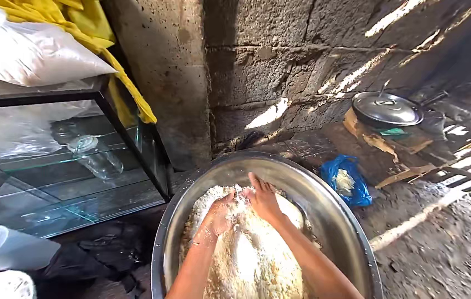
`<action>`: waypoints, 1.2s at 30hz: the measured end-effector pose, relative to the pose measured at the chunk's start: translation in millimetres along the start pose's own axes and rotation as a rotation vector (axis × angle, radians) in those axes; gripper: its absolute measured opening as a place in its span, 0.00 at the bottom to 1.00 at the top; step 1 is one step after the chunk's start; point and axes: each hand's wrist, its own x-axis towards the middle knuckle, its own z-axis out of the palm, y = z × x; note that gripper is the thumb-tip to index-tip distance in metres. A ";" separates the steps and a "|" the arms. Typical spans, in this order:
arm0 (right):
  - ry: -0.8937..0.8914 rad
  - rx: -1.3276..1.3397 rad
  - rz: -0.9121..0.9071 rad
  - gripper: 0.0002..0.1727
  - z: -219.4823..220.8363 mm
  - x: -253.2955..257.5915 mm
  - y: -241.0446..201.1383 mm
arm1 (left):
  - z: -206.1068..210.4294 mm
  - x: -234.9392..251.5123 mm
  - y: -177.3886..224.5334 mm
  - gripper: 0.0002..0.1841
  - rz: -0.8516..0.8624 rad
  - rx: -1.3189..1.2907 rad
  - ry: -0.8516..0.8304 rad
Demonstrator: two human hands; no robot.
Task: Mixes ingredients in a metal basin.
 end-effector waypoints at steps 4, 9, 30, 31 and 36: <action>-0.280 -0.003 0.400 0.46 13.4 -6.3 18.7 | -31.9 14.9 16.7 0.18 0.300 0.037 -0.057; -0.439 0.823 0.202 0.34 35.2 -32.7 -22.3 | -37.2 13.1 24.8 0.12 0.337 -0.111 0.127; -0.047 1.329 0.646 0.22 -24.7 13.9 -11.6 | -50.1 16.4 29.9 0.14 0.501 0.074 0.192; -0.071 1.296 0.648 0.25 -22.5 21.0 -9.4 | -48.7 15.3 30.1 0.11 0.510 0.080 0.210; -0.311 1.239 0.307 0.16 -31.8 52.5 7.5 | -48.6 11.9 32.2 0.05 0.533 0.388 0.254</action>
